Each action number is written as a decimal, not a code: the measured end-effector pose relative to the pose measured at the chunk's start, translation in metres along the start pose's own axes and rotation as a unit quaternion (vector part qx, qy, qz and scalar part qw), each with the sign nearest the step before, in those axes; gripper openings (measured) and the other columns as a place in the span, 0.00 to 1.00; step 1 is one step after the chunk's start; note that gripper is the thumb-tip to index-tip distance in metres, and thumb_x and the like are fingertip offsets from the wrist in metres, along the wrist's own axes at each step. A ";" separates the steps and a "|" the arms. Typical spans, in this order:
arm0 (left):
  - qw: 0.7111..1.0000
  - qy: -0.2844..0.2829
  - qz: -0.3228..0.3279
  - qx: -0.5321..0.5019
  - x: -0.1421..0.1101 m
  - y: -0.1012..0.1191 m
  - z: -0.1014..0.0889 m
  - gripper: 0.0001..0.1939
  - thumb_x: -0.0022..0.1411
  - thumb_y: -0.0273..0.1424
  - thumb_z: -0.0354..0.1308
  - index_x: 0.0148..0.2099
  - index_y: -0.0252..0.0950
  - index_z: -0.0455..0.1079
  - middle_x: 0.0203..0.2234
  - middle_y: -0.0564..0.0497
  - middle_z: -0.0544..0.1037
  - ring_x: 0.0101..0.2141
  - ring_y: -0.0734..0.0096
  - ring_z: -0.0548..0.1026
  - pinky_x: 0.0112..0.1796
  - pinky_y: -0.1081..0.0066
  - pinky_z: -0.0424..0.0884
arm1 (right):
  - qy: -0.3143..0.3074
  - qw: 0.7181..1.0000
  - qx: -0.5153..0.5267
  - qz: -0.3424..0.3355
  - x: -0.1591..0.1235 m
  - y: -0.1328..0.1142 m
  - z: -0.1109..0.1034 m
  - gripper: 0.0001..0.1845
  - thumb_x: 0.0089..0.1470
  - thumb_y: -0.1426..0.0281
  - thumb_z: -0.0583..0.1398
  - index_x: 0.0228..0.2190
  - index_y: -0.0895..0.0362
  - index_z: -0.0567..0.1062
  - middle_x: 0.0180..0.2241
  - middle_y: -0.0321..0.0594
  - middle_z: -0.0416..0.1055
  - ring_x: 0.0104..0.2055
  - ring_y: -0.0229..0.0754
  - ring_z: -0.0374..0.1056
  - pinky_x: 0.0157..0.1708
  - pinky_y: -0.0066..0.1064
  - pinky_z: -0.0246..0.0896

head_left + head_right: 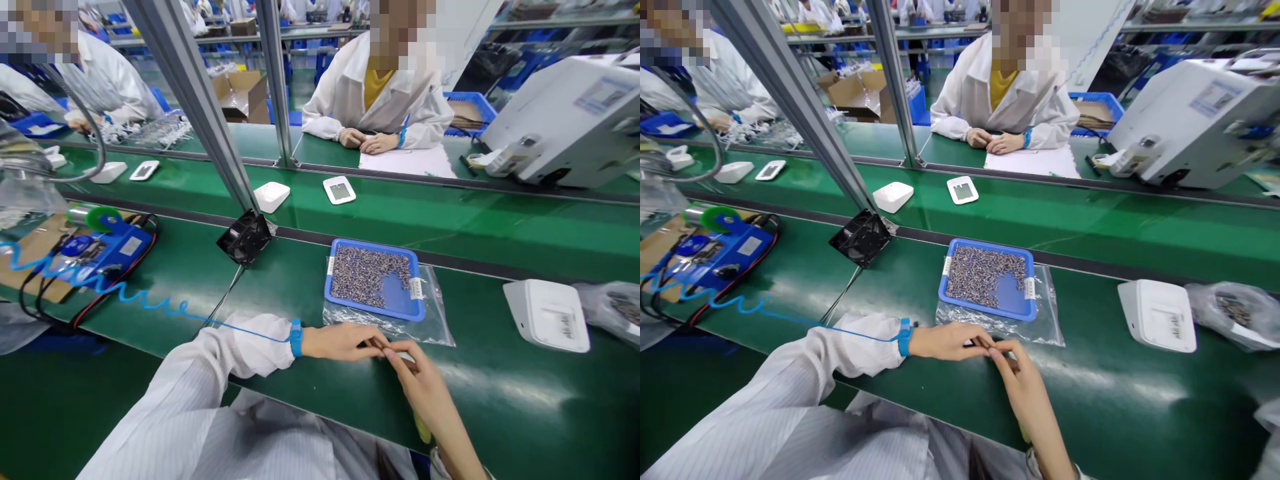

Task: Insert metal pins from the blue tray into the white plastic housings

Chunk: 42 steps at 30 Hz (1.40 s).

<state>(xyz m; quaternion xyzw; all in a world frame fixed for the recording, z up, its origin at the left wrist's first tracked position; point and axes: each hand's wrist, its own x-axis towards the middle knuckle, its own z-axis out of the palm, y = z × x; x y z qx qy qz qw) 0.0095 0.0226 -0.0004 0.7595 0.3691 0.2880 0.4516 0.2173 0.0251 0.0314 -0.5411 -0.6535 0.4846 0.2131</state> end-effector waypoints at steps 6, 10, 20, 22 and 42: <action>0.999 0.005 0.003 0.051 0.000 0.001 -0.002 0.13 0.73 0.33 0.51 0.53 0.31 0.70 0.45 0.41 0.79 0.46 0.67 0.78 0.49 0.68 0.73 | -0.047 0.998 -0.040 -0.001 0.003 -0.001 -0.007 0.18 0.60 0.51 0.55 0.38 0.53 0.71 0.38 0.39 0.76 0.31 0.39 0.70 0.36 0.33 0.66; 0.997 -0.014 0.009 0.072 -0.001 -0.002 -0.002 0.12 0.73 0.33 0.50 0.49 0.32 0.70 0.42 0.43 0.78 0.43 0.68 0.76 0.47 0.70 0.73 | -0.041 0.995 -0.092 -0.012 -0.001 -0.005 -0.011 0.17 0.60 0.53 0.55 0.38 0.52 0.73 0.34 0.37 0.76 0.30 0.41 0.70 0.34 0.33 0.64; 0.997 -0.008 0.002 0.083 0.003 -0.003 0.000 0.11 0.73 0.31 0.49 0.53 0.33 0.65 0.50 0.42 0.75 0.53 0.67 0.74 0.56 0.65 0.71 | -0.001 0.983 -0.185 -0.007 0.019 0.017 -0.032 0.15 0.57 0.55 0.55 0.36 0.53 0.72 0.23 0.33 0.71 0.24 0.39 0.67 0.28 0.30 0.57; 0.997 -0.011 0.017 0.077 0.004 -0.002 -0.001 0.09 0.73 0.31 0.50 0.51 0.34 0.66 0.56 0.41 0.73 0.58 0.65 0.71 0.59 0.63 0.68 | 0.092 0.972 -0.213 0.023 0.033 0.029 -0.060 0.18 0.56 0.54 0.56 0.39 0.54 0.71 0.28 0.38 0.75 0.27 0.41 0.70 0.31 0.32 0.58; 0.958 -0.135 0.146 0.206 -0.001 0.003 0.002 0.45 0.67 0.50 0.55 0.74 0.30 0.44 0.72 0.33 0.45 0.72 0.46 0.43 0.69 0.46 0.45 | 0.021 0.984 -0.158 0.080 -0.063 -0.007 -0.002 0.13 0.63 0.57 0.50 0.39 0.52 0.65 0.57 0.50 0.72 0.31 0.41 0.74 0.33 0.33 0.66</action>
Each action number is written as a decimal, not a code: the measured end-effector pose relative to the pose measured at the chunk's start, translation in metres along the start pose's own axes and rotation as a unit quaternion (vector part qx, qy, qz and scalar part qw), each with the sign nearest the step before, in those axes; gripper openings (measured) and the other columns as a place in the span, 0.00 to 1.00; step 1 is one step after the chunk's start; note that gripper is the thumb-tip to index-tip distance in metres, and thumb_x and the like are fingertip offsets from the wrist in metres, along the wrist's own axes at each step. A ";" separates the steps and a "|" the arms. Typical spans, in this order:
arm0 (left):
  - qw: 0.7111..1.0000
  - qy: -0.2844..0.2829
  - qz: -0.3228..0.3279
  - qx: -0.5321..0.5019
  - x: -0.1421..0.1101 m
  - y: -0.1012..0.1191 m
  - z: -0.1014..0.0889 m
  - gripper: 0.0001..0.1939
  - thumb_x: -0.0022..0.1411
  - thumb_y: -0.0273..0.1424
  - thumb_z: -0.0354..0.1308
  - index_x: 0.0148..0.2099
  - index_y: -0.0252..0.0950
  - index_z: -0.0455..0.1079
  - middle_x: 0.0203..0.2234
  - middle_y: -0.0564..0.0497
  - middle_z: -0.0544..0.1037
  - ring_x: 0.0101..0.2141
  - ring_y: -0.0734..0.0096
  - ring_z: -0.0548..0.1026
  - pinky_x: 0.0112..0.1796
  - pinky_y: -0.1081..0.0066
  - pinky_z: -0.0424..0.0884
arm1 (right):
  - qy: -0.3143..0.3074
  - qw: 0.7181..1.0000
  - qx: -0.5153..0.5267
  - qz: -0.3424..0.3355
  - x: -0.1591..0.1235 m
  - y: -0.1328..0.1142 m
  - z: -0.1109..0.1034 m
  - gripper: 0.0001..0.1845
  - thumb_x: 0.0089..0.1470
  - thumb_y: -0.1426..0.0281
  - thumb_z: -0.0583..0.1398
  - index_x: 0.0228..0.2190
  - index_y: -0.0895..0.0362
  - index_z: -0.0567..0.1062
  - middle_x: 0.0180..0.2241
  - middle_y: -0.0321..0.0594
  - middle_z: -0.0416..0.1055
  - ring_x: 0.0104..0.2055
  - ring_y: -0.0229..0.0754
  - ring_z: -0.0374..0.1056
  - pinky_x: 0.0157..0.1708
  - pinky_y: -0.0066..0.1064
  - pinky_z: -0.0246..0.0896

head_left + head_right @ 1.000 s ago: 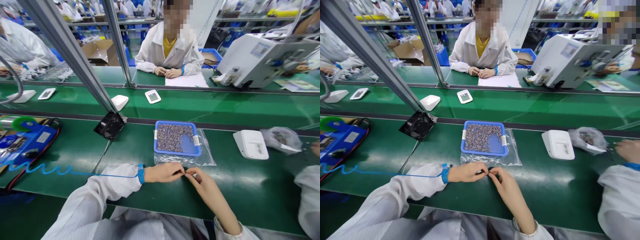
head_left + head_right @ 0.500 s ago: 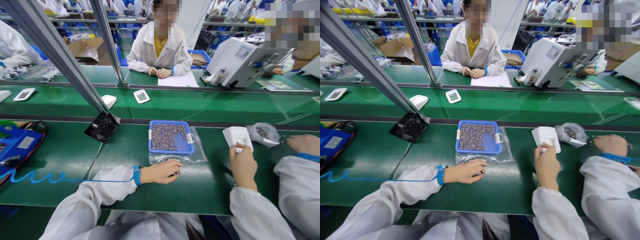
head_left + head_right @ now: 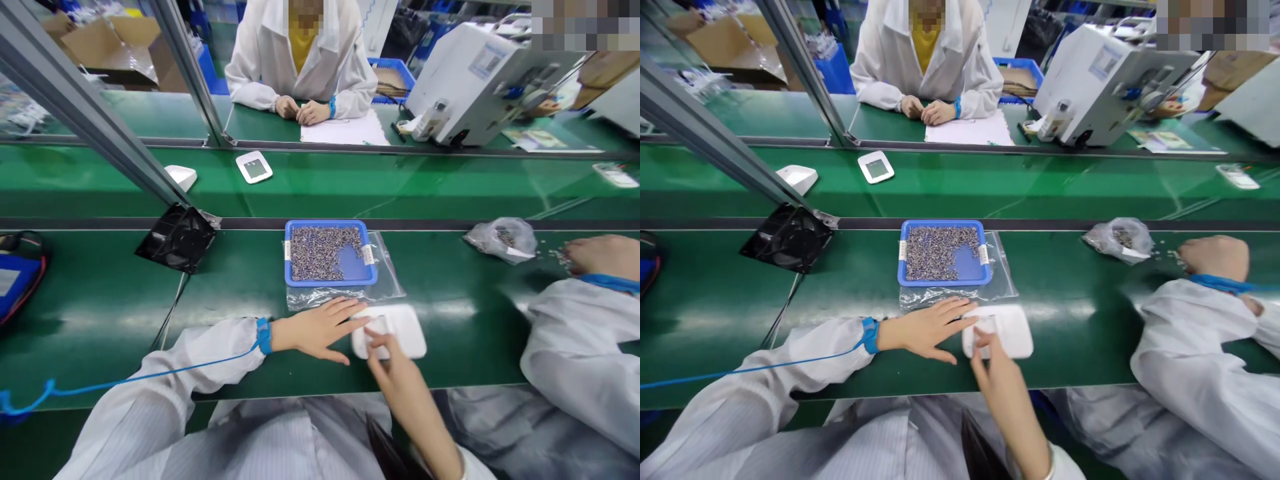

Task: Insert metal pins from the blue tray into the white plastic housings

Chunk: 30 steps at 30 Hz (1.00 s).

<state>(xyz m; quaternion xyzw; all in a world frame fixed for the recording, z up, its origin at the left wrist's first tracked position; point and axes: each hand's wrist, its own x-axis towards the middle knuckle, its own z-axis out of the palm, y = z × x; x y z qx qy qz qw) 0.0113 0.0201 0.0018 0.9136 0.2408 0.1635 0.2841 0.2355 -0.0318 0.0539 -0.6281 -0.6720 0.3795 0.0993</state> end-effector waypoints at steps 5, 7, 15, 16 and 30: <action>0.998 0.007 -0.021 -0.064 0.001 -0.009 -0.001 0.51 0.62 0.47 0.62 0.74 0.28 0.41 0.71 0.30 0.49 0.71 0.46 0.49 0.68 0.50 0.50 | -0.075 0.993 0.082 -0.033 -0.003 -0.025 0.033 0.16 0.61 0.53 0.49 0.37 0.51 0.63 0.61 0.53 0.67 0.22 0.36 0.68 0.25 0.34 0.65; 0.996 0.026 -0.024 -0.085 0.003 -0.010 -0.002 0.53 0.59 0.45 0.65 0.74 0.25 0.42 0.70 0.29 0.50 0.70 0.47 0.52 0.68 0.54 0.53 | -0.102 0.991 0.086 -0.011 0.007 -0.020 0.032 0.19 0.59 0.49 0.48 0.39 0.51 0.64 0.47 0.51 0.77 0.18 0.38 0.67 0.23 0.34 0.65; 0.992 0.006 -0.041 -0.116 0.012 -0.009 -0.015 0.57 0.57 0.43 0.68 0.73 0.20 0.41 0.72 0.36 0.47 0.73 0.56 0.42 0.70 0.65 0.42 | 0.001 0.981 -0.127 -0.144 0.050 0.005 0.004 0.12 0.53 0.56 0.55 0.34 0.47 0.75 0.32 0.43 0.77 0.21 0.45 0.69 0.18 0.35 0.52; 0.991 0.008 -0.036 -0.127 0.012 -0.009 -0.016 0.56 0.57 0.43 0.68 0.73 0.18 0.41 0.71 0.35 0.48 0.73 0.56 0.42 0.70 0.66 0.42 | 0.008 0.976 -0.147 -0.163 0.052 0.001 0.004 0.11 0.54 0.58 0.55 0.32 0.47 0.75 0.32 0.44 0.77 0.20 0.44 0.68 0.18 0.35 0.51; 0.984 0.020 -0.077 -0.162 0.008 -0.007 -0.012 0.57 0.54 0.41 0.71 0.73 0.23 0.45 0.71 0.37 0.52 0.72 0.54 0.46 0.71 0.61 0.44 | 0.098 0.957 -0.237 -0.137 0.046 -0.020 0.015 0.14 0.62 0.62 0.54 0.38 0.53 0.78 0.38 0.42 0.79 0.29 0.40 0.71 0.25 0.29 0.52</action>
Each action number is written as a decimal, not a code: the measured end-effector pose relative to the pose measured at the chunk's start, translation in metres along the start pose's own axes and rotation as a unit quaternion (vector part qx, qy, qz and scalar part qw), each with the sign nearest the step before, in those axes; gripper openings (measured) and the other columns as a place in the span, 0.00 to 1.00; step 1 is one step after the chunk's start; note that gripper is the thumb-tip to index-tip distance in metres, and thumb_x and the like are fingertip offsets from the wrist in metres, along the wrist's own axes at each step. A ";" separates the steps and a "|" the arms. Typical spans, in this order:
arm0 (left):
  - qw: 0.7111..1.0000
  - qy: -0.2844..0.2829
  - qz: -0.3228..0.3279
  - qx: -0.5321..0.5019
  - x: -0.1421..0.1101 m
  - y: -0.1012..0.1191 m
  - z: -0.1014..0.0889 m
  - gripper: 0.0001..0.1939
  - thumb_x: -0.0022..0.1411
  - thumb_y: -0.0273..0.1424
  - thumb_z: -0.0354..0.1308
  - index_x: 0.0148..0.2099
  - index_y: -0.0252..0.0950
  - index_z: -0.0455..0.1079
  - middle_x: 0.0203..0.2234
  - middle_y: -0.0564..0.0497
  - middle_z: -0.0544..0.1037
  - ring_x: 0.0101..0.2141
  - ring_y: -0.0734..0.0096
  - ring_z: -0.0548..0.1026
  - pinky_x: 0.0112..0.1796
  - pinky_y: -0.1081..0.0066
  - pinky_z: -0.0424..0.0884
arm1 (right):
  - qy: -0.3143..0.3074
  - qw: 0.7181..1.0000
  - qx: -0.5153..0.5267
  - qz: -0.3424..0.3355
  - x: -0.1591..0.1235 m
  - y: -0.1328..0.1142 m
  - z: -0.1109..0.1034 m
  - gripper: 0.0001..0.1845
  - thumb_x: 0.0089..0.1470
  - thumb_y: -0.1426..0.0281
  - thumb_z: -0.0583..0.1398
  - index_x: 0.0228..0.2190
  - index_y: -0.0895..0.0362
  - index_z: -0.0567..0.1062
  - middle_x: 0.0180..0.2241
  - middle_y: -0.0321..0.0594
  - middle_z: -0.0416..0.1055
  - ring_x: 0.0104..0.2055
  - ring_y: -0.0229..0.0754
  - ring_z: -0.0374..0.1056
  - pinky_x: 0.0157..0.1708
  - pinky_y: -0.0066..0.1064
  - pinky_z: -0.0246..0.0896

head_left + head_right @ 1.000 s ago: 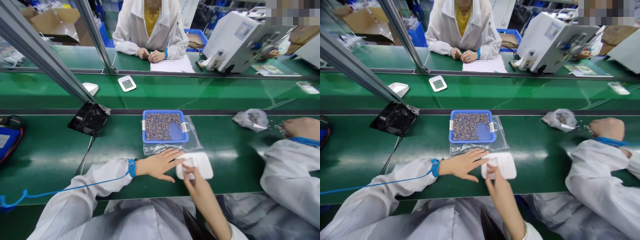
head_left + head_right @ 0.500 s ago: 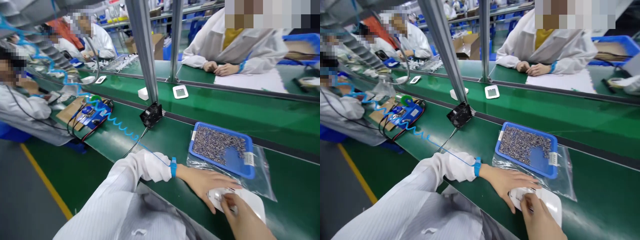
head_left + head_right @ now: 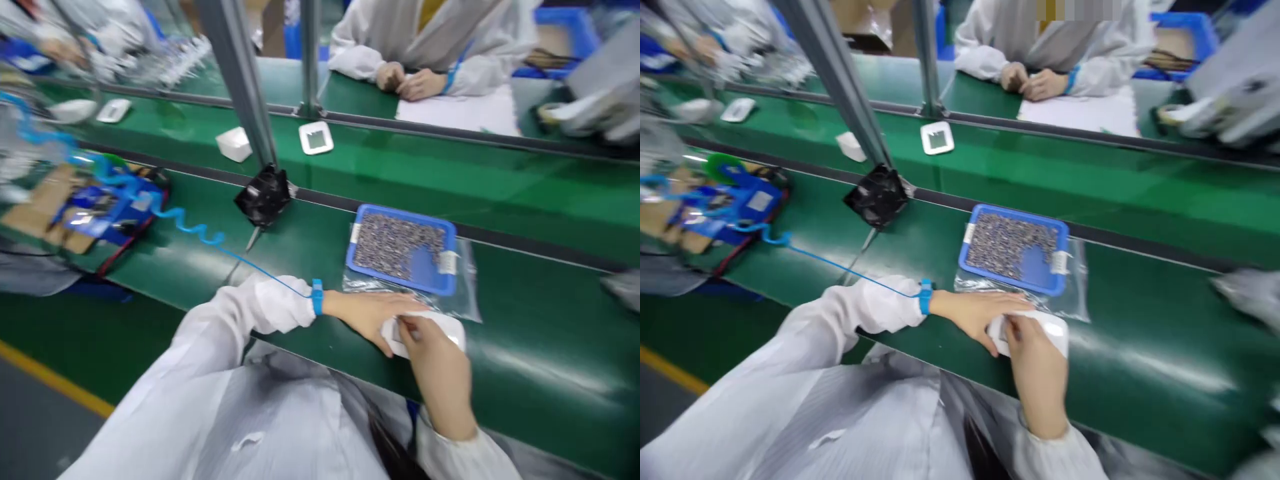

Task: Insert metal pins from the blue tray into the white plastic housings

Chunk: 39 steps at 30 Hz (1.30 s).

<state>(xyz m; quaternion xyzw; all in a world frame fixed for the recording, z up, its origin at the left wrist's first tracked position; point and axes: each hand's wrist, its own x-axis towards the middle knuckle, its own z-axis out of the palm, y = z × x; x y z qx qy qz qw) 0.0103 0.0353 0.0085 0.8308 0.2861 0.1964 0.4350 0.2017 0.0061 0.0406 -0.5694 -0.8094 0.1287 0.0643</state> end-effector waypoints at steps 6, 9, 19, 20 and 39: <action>1.000 0.011 -0.020 0.014 -0.004 -0.001 0.001 0.56 0.54 0.45 0.70 0.74 0.33 0.45 0.72 0.40 0.49 0.72 0.51 0.43 0.70 0.53 0.46 | -0.030 0.999 0.016 0.039 0.000 -0.010 -0.004 0.08 0.61 0.65 0.59 0.36 0.54 0.77 0.39 0.37 0.78 0.34 0.39 0.72 0.27 0.30 0.51; 0.999 0.009 -0.027 0.019 -0.005 -0.001 0.003 0.55 0.57 0.48 0.67 0.75 0.34 0.42 0.73 0.41 0.47 0.73 0.51 0.41 0.69 0.52 0.46 | -0.038 0.996 0.057 0.050 0.000 -0.014 -0.005 0.05 0.59 0.66 0.61 0.35 0.54 0.76 0.38 0.35 0.77 0.35 0.38 0.73 0.30 0.30 0.54; 0.998 -0.010 -0.052 0.033 -0.006 0.004 -0.001 0.57 0.56 0.49 0.68 0.74 0.32 0.42 0.72 0.40 0.48 0.73 0.53 0.41 0.70 0.55 0.45 | -0.021 0.997 0.039 0.059 0.001 -0.016 -0.005 0.07 0.60 0.66 0.59 0.34 0.55 0.75 0.37 0.37 0.77 0.36 0.39 0.72 0.28 0.30 0.49; 0.998 -0.011 -0.052 0.034 -0.006 0.005 -0.002 0.56 0.56 0.49 0.68 0.74 0.33 0.42 0.72 0.40 0.48 0.73 0.52 0.42 0.70 0.55 0.45 | -0.019 0.997 0.031 0.066 0.001 -0.016 -0.006 0.06 0.60 0.66 0.60 0.34 0.55 0.75 0.37 0.37 0.78 0.35 0.39 0.72 0.27 0.30 0.49; 0.999 0.023 -0.019 0.042 -0.005 0.003 0.002 0.49 0.60 0.55 0.60 0.72 0.34 0.48 0.70 0.38 0.55 0.72 0.48 0.42 0.70 0.48 0.35 | -0.042 0.997 -0.003 0.068 0.002 -0.022 -0.005 0.11 0.62 0.63 0.57 0.34 0.55 0.77 0.34 0.37 0.79 0.32 0.39 0.71 0.26 0.31 0.42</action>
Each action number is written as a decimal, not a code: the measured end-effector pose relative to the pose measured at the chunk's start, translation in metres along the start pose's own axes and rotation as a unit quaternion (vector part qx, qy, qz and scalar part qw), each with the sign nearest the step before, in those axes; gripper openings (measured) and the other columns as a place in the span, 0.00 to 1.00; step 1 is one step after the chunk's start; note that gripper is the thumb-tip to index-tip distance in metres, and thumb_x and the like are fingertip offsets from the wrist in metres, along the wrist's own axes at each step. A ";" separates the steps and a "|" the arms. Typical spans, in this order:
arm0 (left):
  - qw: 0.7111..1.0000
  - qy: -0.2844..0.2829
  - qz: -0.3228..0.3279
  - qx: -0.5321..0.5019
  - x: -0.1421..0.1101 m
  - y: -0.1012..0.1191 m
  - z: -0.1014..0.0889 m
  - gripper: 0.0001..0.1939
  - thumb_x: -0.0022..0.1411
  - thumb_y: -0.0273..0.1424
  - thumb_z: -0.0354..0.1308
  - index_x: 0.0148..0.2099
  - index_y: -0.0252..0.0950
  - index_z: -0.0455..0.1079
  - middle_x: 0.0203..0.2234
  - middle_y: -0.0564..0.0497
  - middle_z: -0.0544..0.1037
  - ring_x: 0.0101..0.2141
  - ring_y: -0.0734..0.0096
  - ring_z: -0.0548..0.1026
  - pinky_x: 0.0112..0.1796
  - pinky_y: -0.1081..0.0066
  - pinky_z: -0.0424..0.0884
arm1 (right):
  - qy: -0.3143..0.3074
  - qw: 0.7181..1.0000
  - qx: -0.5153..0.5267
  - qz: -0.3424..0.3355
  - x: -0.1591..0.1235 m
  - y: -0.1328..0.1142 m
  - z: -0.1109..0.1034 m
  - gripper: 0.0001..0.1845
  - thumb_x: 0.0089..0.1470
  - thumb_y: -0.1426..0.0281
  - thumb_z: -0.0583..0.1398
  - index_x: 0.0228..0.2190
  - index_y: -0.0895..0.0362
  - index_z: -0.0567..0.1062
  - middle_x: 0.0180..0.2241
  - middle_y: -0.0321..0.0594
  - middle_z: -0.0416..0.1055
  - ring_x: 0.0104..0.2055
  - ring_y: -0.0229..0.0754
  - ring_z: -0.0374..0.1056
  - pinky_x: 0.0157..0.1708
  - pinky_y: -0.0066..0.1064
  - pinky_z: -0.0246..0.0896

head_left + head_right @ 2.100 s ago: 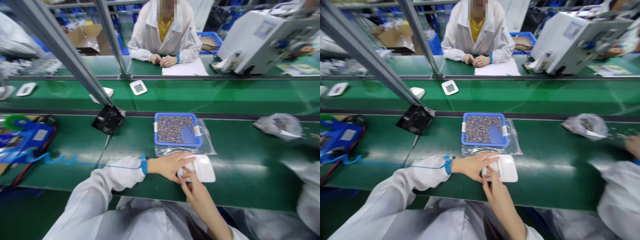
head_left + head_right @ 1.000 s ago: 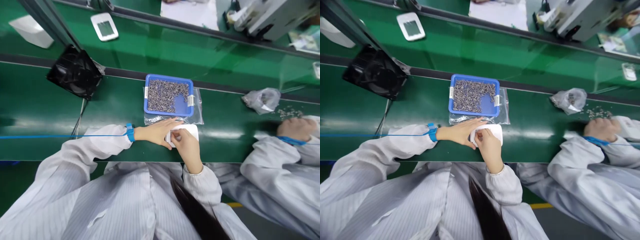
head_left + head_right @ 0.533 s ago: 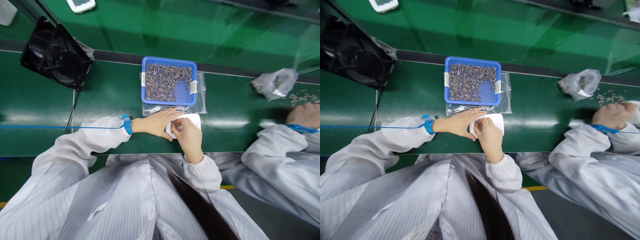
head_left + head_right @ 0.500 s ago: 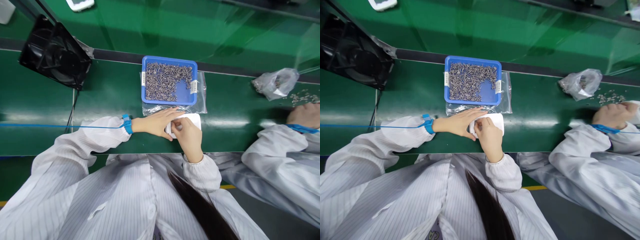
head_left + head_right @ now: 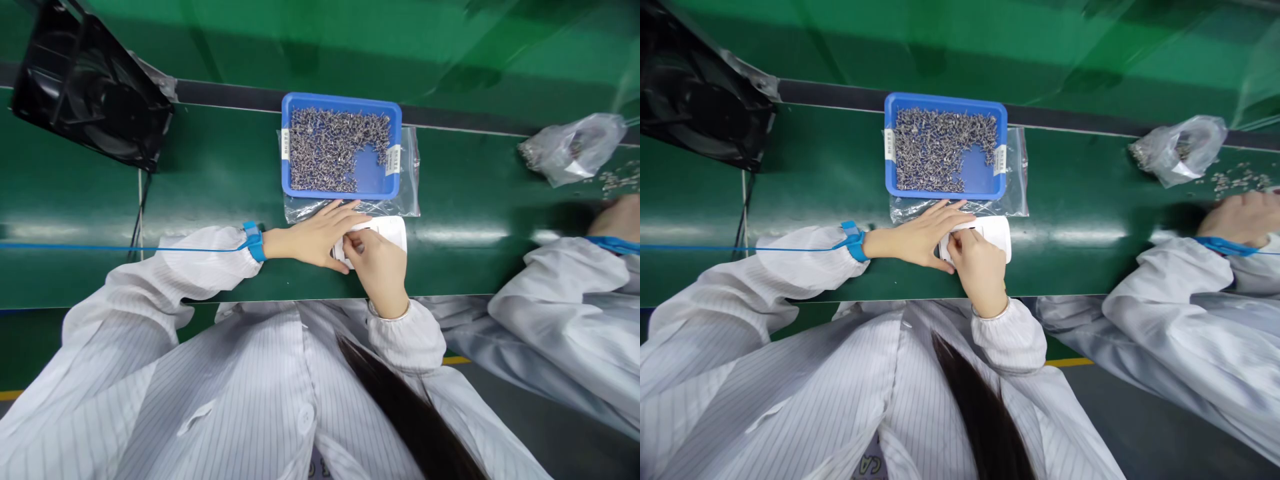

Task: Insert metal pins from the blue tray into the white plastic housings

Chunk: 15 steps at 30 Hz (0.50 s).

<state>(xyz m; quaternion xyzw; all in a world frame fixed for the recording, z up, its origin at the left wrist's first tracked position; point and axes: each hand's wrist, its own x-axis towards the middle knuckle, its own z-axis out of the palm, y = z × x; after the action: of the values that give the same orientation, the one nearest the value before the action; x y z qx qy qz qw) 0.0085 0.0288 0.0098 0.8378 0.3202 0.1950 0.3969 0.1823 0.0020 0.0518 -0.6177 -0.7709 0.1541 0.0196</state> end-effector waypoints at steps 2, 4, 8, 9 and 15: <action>1.000 0.009 0.003 0.018 0.000 0.000 0.002 0.48 0.60 0.54 0.61 0.72 0.35 0.49 0.69 0.38 0.56 0.72 0.46 0.43 0.70 0.46 0.35 | 0.002 1.000 -0.012 0.003 -0.002 -0.003 0.001 0.13 0.63 0.62 0.56 0.36 0.55 0.77 0.35 0.37 0.79 0.32 0.39 0.71 0.26 0.31 0.41; 0.999 0.012 0.005 0.029 -0.001 -0.001 0.003 0.48 0.60 0.54 0.61 0.71 0.35 0.49 0.69 0.38 0.56 0.72 0.45 0.44 0.69 0.45 0.37 | 0.002 1.000 -0.027 0.011 -0.004 -0.006 0.001 0.14 0.64 0.62 0.54 0.37 0.55 0.77 0.35 0.38 0.78 0.31 0.38 0.70 0.25 0.32 0.40; 0.999 0.009 0.007 0.036 -0.001 -0.001 0.002 0.46 0.62 0.52 0.60 0.71 0.34 0.48 0.69 0.37 0.56 0.72 0.45 0.44 0.69 0.45 0.39 | -0.016 0.998 -0.060 -0.001 -0.006 -0.007 -0.004 0.15 0.66 0.62 0.53 0.40 0.55 0.78 0.36 0.40 0.78 0.28 0.38 0.68 0.25 0.32 0.38; 0.999 0.005 0.005 0.034 -0.001 -0.002 0.002 0.44 0.63 0.50 0.59 0.71 0.34 0.48 0.69 0.37 0.55 0.72 0.45 0.43 0.69 0.45 0.40 | -0.018 0.998 -0.067 -0.011 -0.006 -0.006 -0.008 0.15 0.66 0.63 0.53 0.41 0.54 0.78 0.37 0.40 0.78 0.28 0.38 0.68 0.24 0.33 0.37; 1.000 0.011 -0.014 0.025 -0.002 -0.004 0.004 0.29 0.74 0.41 0.37 0.71 0.33 0.48 0.70 0.40 0.54 0.72 0.52 0.44 0.70 0.48 0.40 | 0.153 0.976 0.126 -0.084 -0.005 -0.004 -0.048 0.11 0.64 0.63 0.58 0.37 0.52 0.80 0.29 0.36 0.76 0.25 0.35 0.67 0.25 0.30 0.53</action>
<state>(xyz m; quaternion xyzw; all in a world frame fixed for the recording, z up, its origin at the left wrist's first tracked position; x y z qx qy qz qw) 0.0072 0.0273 0.0041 0.8409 0.3410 0.1905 0.3746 0.1901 0.0064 0.0998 -0.5594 -0.7823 0.1517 0.2282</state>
